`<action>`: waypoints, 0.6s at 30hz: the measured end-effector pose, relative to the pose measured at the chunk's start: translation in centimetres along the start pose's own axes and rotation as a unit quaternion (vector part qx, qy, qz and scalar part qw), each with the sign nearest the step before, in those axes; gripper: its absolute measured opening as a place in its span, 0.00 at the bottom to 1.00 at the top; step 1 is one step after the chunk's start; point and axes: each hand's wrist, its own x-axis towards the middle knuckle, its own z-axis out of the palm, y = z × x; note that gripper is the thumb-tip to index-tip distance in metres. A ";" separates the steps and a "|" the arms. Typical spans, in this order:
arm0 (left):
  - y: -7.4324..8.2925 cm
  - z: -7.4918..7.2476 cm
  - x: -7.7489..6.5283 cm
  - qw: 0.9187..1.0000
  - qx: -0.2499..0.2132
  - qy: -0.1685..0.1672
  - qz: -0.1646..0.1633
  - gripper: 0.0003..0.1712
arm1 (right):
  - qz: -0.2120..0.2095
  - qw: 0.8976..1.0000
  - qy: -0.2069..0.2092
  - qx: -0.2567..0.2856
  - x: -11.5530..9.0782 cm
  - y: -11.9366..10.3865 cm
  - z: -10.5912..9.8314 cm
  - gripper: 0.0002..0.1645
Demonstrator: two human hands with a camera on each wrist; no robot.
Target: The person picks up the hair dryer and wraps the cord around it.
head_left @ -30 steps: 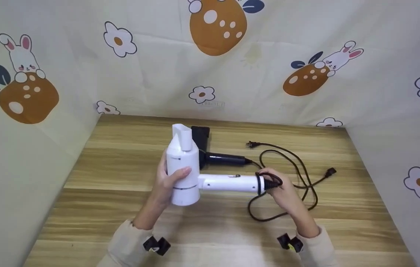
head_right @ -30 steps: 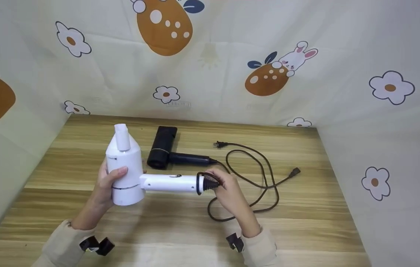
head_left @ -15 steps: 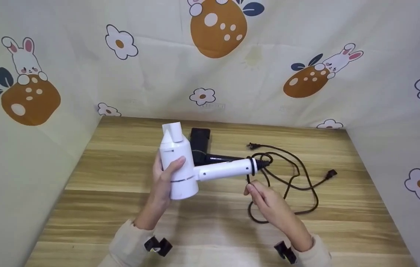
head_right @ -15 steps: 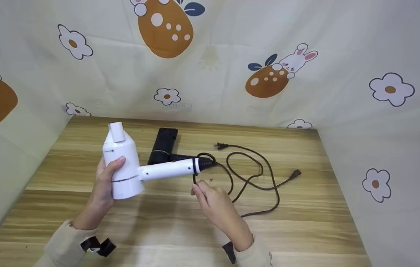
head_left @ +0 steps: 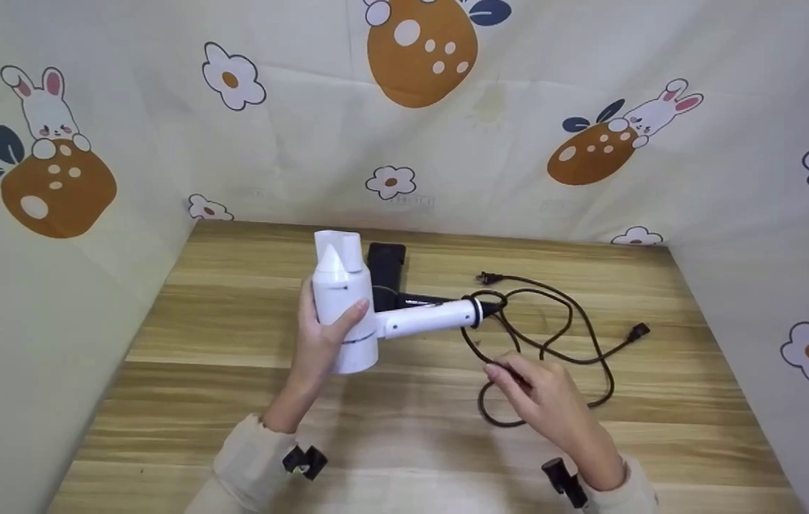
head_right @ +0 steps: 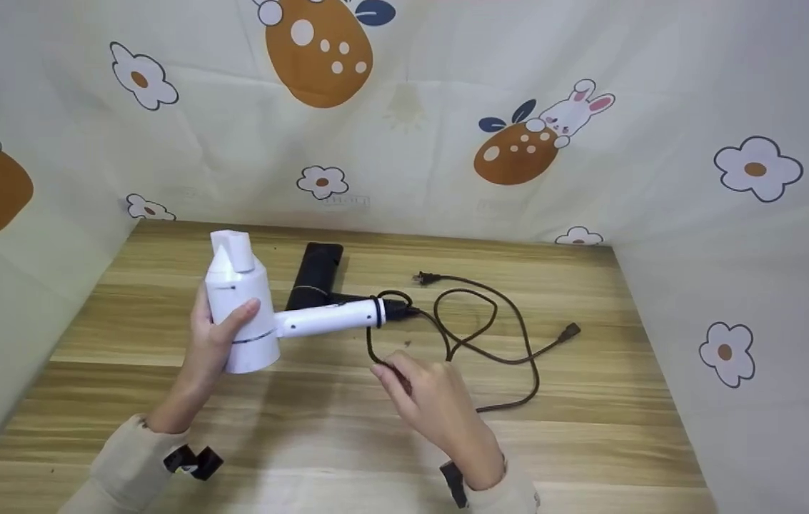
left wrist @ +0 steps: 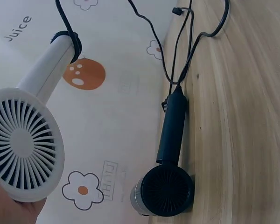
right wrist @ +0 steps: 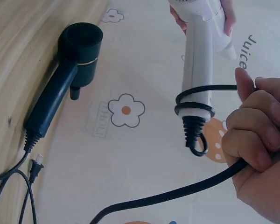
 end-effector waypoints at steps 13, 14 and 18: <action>-0.3 -0.1 -0.3 0.994 0.037 -0.099 -0.042 0.36 | 0.022 0.981 0.186 0.054 1.1 0.7 -1.9 0.10; -0.2 -0.1 -0.4 0.992 0.037 -0.109 -0.047 0.36 | 0.036 0.980 0.189 0.056 1.2 0.6 -1.9 0.09; 0.0 0.1 -0.8 0.987 0.028 -0.146 -0.062 0.38 | 0.070 0.977 0.194 0.059 1.7 0.6 -1.9 0.03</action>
